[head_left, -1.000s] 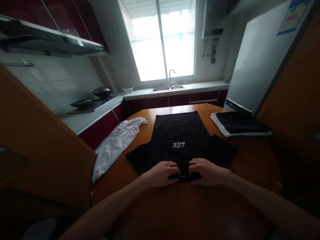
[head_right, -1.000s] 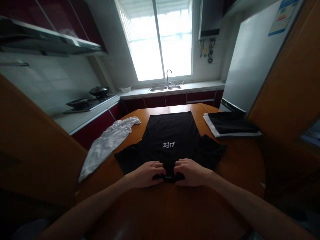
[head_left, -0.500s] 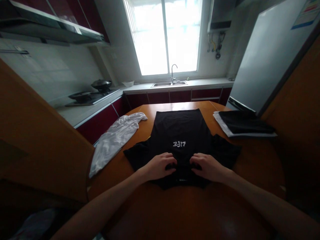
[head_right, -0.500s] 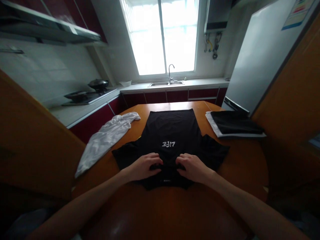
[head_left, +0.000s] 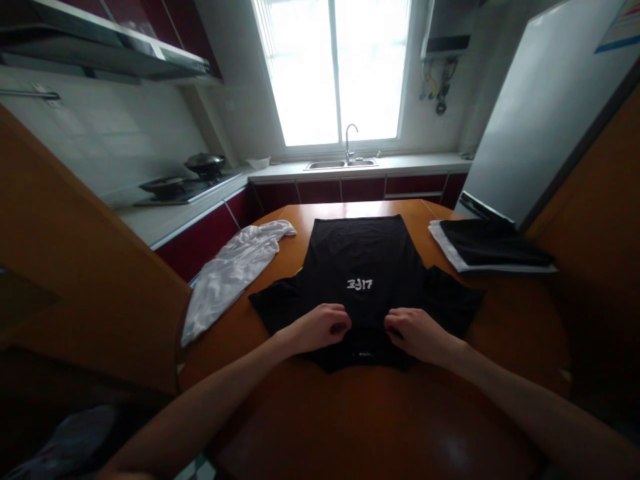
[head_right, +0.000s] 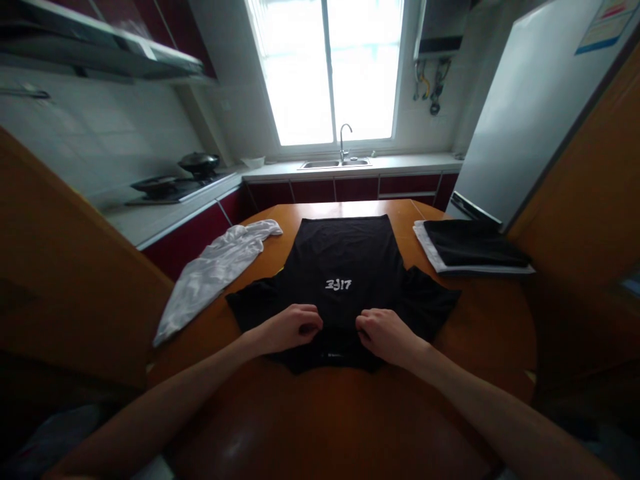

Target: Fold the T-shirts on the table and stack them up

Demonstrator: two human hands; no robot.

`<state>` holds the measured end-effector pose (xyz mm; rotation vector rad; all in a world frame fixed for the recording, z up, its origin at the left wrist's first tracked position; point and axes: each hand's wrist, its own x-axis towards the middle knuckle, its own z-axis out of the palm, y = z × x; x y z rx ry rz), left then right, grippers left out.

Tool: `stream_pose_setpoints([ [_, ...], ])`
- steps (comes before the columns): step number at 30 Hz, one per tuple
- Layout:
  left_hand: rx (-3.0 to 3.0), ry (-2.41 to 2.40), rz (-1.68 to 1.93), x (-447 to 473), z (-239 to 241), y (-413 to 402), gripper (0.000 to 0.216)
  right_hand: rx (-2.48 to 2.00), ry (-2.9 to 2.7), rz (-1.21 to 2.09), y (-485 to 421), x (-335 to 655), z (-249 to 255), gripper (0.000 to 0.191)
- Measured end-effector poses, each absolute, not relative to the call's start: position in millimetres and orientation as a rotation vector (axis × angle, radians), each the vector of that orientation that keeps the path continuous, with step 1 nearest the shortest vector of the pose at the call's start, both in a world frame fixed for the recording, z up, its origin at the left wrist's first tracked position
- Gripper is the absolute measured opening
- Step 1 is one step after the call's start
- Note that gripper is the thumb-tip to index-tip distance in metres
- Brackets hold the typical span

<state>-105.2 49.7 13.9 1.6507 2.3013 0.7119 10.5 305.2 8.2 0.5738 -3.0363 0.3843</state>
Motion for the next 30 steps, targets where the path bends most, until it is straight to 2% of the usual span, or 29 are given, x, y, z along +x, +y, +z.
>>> stream_pose_setpoints([
  [6, 1.646, 2.137, 0.696, -108.2, 18.6, 46.1, 0.012, 0.693, -3.002, 0.438, 307.0, 13.8, 9.1, 0.016],
  [9, 1.640, 2.211, 0.782, -119.4, 19.3, 42.6, 0.020, 0.666, -2.968, 0.543, 310.2, 10.7, 7.2, 0.028],
  [13, 1.489, 2.704, 0.859, -152.9, 5.1, 35.2, 0.033, 0.351, -2.738, 0.593, 322.4, -7.6, -4.7, 0.034],
  [16, 1.132, 3.004, 0.514, -175.2, -13.2, 27.8, 0.050, 0.008, -2.700, 0.396, 339.2, -23.7, -25.4, 0.049],
  [19, 0.817, 3.041, 0.284, -180.3, -27.7, 21.4, 0.065, -0.383, -2.831, 0.258, 355.8, -30.8, -49.4, 0.068],
  [23, 0.713, 3.073, 0.271, -170.4, -34.1, 18.1, 0.069, -0.656, -2.903, 0.232, 365.8, -28.1, -65.0, 0.085],
  [26, 0.703, 3.094, 0.264, -167.8, -31.7, 20.6, 0.071, -0.641, -2.880, 0.242, 364.4, -27.0, -61.1, 0.085],
  [30, 0.832, 3.127, 0.239, -173.2, -28.6, 26.4, 0.069, -0.417, -2.831, 0.208, 358.0, -29.7, -53.4, 0.076],
])
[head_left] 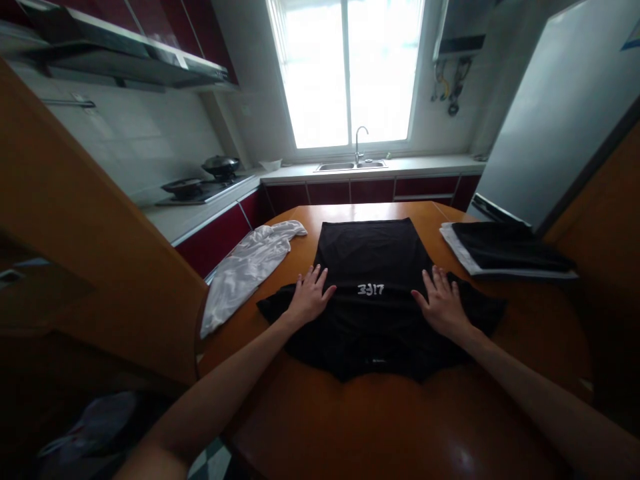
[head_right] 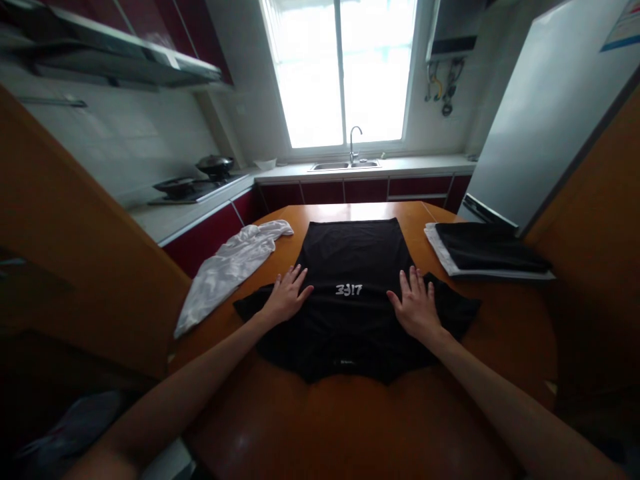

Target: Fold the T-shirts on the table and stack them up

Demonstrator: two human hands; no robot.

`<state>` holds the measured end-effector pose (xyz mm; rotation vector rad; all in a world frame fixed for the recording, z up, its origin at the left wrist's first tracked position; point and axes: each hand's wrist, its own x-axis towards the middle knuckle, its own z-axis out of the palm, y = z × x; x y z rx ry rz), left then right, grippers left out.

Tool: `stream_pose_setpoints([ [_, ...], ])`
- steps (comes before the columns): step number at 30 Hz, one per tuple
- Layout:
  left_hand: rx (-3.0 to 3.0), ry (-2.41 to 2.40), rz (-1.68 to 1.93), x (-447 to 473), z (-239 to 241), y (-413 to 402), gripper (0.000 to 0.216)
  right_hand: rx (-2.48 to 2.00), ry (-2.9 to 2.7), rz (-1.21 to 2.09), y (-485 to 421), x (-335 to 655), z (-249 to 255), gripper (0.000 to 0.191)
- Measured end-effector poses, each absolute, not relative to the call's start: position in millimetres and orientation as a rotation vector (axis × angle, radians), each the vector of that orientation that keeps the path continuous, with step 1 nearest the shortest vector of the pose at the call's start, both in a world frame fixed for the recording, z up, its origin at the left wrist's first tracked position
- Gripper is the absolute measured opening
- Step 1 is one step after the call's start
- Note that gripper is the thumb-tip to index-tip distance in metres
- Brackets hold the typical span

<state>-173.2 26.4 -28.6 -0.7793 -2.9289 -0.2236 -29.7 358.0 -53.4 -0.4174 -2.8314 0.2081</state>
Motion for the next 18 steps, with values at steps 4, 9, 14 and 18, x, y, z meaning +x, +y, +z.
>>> stream_pose_setpoints([
  [4, -0.805, -3.004, -0.202, -173.9, -32.7, 25.6, 0.070, -0.327, -2.925, 0.218, 353.6, -29.5, -58.2, 0.072],
  [9, -0.812, -2.934, -0.492, -191.1, -26.6, 25.4, 0.068, -0.309, -2.851, 0.244, 350.9, -29.7, -61.8, 0.069],
  [14, -0.610, -2.752, -1.912, -267.0, 7.8, 58.6, 0.028, -0.088, -2.730, 0.296, 338.3, -32.0, -52.0, 0.062],
  [18, -0.178, -2.505, -2.523, -336.4, 20.4, 87.7, 0.016, -0.015, -2.701, 0.371, 329.4, -28.4, -48.3, 0.056],
])
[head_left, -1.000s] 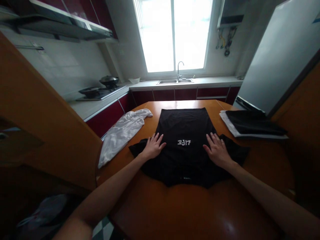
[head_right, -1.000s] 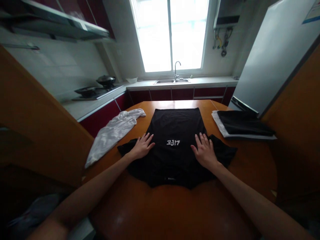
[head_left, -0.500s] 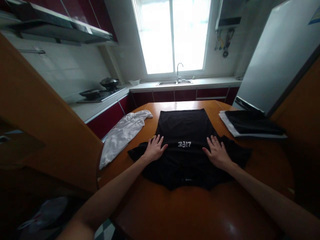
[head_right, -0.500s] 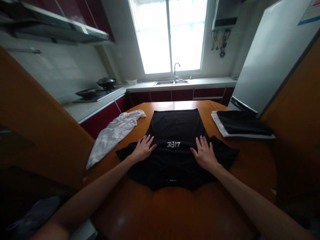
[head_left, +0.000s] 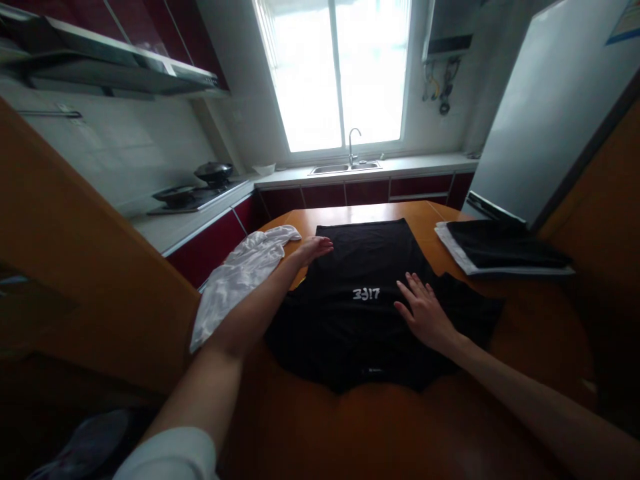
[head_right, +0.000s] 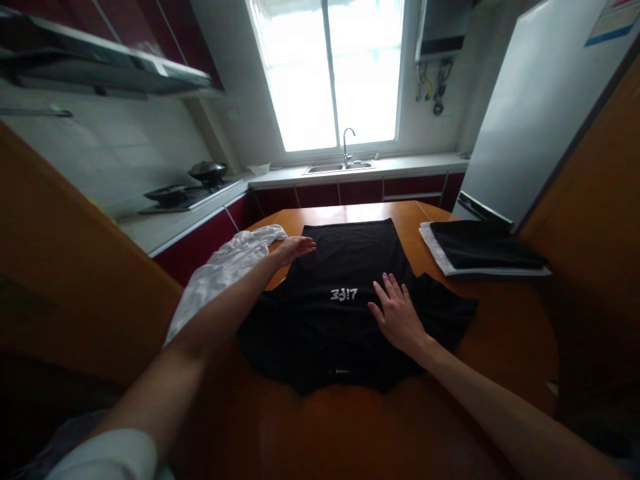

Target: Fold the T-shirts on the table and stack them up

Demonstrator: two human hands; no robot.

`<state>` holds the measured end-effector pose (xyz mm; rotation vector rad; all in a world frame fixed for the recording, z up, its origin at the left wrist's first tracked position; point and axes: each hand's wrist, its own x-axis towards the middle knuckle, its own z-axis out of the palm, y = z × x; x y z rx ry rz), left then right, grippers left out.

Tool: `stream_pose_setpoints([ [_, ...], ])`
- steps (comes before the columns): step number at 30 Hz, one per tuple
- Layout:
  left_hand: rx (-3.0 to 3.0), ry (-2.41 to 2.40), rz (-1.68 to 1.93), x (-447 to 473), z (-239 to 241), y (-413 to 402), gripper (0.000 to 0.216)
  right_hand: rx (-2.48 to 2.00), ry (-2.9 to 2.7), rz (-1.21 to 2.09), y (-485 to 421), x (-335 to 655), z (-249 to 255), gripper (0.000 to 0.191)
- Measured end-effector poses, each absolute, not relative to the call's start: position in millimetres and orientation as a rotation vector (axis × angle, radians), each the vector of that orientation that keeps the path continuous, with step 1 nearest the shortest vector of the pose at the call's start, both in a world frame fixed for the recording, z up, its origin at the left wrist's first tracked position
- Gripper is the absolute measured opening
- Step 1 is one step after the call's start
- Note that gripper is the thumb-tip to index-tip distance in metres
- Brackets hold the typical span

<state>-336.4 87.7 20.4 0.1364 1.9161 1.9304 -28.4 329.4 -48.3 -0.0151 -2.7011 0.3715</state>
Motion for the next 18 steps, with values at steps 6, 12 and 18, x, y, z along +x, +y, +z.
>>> stream_pose_setpoints([
  [6, -0.101, 1.770, 1.920, -409.9, 8.0, 105.9, 0.032, 0.004, -2.653, 0.501, 329.4, -22.4, -41.0, 0.052],
  [12, -0.261, 1.740, 2.026, -470.9, 7.4, 120.2, 0.032, 0.041, -2.623, 0.674, 329.0, -22.6, -30.5, 0.047],
  [18, -0.288, 1.744, 2.100, -501.9, 2.7, 126.5, 0.027, 0.051, -2.629, 0.853, 327.6, -19.0, -27.5, 0.044],
])
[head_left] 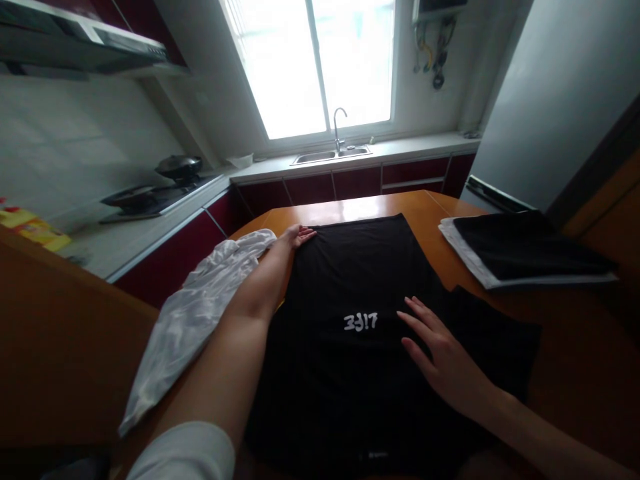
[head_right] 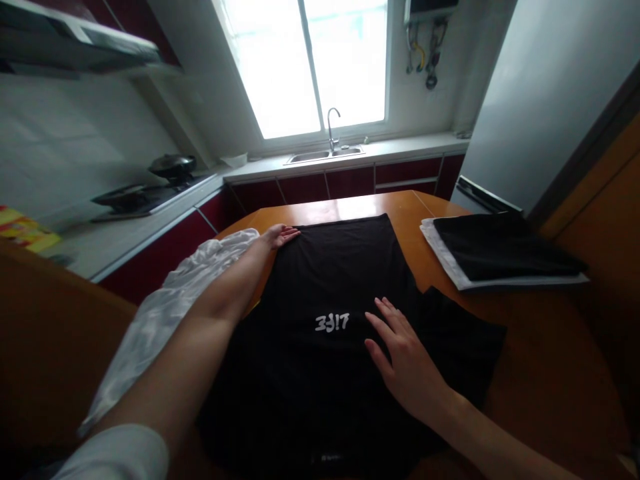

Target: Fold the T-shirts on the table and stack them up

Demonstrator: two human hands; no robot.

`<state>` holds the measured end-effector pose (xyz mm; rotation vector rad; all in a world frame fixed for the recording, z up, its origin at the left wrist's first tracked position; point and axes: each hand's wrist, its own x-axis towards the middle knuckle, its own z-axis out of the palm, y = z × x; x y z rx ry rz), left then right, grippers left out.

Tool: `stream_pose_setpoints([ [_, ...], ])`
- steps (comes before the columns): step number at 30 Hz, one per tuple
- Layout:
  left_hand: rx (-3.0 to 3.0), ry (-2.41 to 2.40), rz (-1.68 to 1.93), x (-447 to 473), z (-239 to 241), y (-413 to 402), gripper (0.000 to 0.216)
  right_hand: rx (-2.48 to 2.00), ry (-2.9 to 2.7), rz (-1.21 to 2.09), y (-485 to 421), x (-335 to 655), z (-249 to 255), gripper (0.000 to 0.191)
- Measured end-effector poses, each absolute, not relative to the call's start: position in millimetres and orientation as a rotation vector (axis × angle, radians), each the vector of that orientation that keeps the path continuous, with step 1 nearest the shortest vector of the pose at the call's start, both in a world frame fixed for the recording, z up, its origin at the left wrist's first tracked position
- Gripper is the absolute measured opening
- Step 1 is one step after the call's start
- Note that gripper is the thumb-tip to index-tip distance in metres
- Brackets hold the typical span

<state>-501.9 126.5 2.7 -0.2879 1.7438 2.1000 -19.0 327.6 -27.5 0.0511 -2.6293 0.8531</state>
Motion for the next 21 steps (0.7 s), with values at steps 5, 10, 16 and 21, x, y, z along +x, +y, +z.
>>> stream_pose_setpoints([
  [5, -0.194, 1.799, 2.163, -497.9, 1.2, 134.9, 0.019, 0.049, -2.607, 0.935, 327.3, -17.3, -26.8, 0.043],
  [10, 0.252, 2.337, 1.974, -471.2, 8.6, 145.5, 0.020, 0.053, -2.617, 0.956, 326.3, -17.9, -28.4, 0.040],
  [16, 0.744, 2.642, 1.500, -430.6, 31.2, 126.5, 0.023, 0.017, -2.576, 0.929, 336.0, -25.0, -25.4, 0.044],
  [21, 1.053, 2.574, 0.951, -357.9, 47.6, 78.3, 0.028, -0.034, -2.519, 0.922, 352.3, -31.2, -25.1, 0.065],
])
